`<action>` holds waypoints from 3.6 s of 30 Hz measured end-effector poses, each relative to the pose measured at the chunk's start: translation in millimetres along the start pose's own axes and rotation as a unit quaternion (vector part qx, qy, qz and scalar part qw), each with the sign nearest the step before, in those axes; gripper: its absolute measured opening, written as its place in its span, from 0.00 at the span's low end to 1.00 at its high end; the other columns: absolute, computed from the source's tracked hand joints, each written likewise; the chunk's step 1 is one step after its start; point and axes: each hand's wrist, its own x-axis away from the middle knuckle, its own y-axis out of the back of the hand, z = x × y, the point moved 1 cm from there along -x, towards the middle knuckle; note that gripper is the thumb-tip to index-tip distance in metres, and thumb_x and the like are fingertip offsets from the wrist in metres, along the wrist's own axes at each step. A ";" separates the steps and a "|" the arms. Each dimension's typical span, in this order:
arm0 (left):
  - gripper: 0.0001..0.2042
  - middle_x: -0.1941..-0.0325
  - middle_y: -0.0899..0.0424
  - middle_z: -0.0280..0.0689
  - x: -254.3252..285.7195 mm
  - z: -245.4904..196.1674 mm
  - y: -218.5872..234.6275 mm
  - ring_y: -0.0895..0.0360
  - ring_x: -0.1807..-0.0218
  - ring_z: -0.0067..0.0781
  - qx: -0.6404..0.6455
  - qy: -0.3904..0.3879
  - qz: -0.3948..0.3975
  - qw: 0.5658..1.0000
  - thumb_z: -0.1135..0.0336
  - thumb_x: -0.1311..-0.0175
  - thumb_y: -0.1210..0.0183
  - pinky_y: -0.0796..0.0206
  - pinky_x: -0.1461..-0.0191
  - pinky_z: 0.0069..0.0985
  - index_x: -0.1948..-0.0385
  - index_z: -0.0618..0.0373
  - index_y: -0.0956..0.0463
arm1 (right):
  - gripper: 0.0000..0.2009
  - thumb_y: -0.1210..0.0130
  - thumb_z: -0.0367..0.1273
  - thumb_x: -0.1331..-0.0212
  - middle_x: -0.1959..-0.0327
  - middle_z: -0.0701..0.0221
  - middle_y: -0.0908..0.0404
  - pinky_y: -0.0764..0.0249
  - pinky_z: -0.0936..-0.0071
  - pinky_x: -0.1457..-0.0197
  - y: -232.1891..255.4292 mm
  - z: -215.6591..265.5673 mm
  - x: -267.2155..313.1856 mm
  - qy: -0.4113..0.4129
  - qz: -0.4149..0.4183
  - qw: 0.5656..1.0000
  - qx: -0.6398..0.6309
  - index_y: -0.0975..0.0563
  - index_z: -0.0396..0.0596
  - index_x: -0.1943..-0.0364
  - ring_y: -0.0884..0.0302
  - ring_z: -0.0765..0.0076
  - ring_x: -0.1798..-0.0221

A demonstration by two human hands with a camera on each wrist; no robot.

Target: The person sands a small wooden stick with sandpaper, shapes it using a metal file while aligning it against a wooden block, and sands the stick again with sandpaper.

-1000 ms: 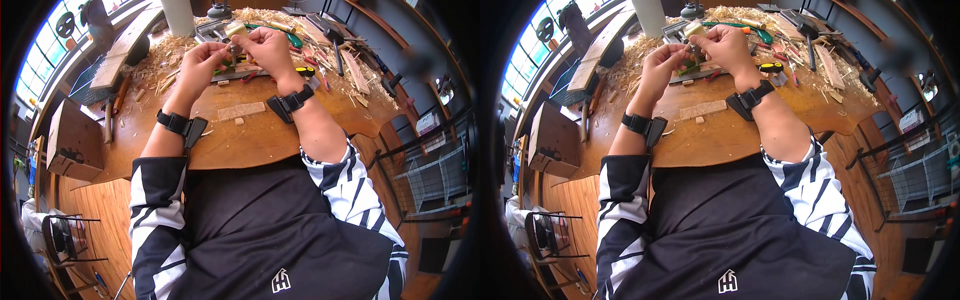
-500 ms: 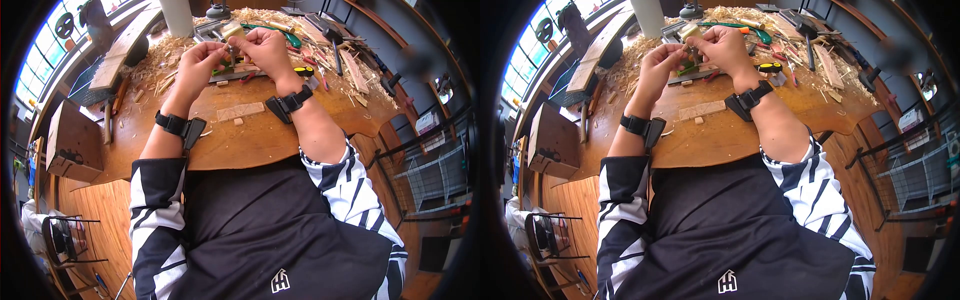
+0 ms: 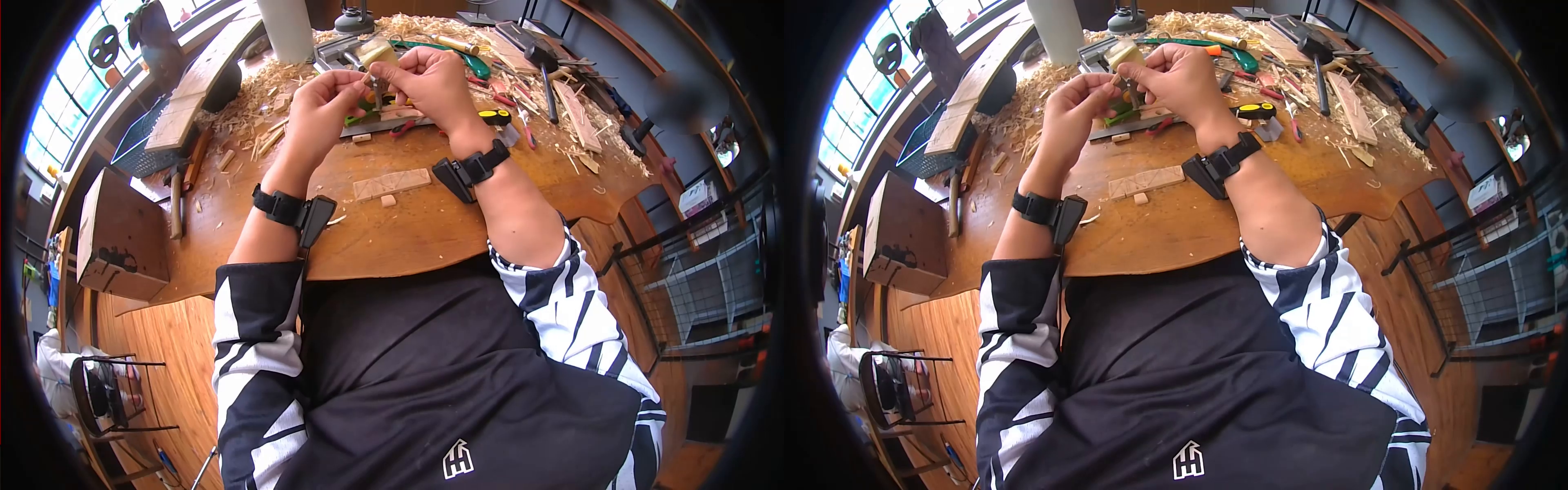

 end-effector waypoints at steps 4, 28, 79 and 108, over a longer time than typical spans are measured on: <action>0.11 0.54 0.09 0.36 -2.5 5.8 1.2 0.16 0.59 0.19 -0.016 0.006 -0.004 1.000 0.67 0.21 0.37 0.22 0.54 0.21 0.46 0.66 0.16 | 0.15 0.21 0.38 0.38 0.77 0.72 0.13 0.26 0.84 0.76 -3.2 3.1 4.2 -0.030 0.044 0.999 -0.008 0.14 0.41 0.70 0.19 0.85 0.78; 0.12 0.52 0.09 0.36 -3.1 6.9 -1.0 0.17 0.56 0.20 0.013 0.012 0.010 1.000 0.68 0.21 0.37 0.24 0.51 0.21 0.45 0.67 0.16 | 0.15 0.21 0.38 0.38 0.78 0.73 0.14 0.28 0.85 0.77 0.4 1.6 -2.4 0.001 -0.009 1.000 -0.013 0.14 0.41 0.70 0.21 0.86 0.79; 0.13 0.52 0.09 0.36 -3.1 8.9 3.9 0.14 0.52 0.21 -0.009 0.025 0.009 1.000 0.67 0.21 0.36 0.22 0.49 0.23 0.44 0.66 0.17 | 0.15 0.22 0.37 0.37 0.77 0.72 0.13 0.27 0.83 0.76 -1.4 -0.2 2.0 -0.037 0.010 0.999 -0.008 0.15 0.41 0.69 0.19 0.84 0.79; 0.13 0.52 0.09 0.36 -2.7 9.0 4.0 0.13 0.50 0.21 -0.010 0.026 0.013 1.000 0.66 0.20 0.37 0.21 0.49 0.22 0.43 0.65 0.17 | 0.17 0.21 0.39 0.38 0.76 0.72 0.13 0.28 0.82 0.77 -3.9 -3.0 2.6 -0.025 -0.006 1.000 -0.004 0.15 0.40 0.67 0.22 0.85 0.79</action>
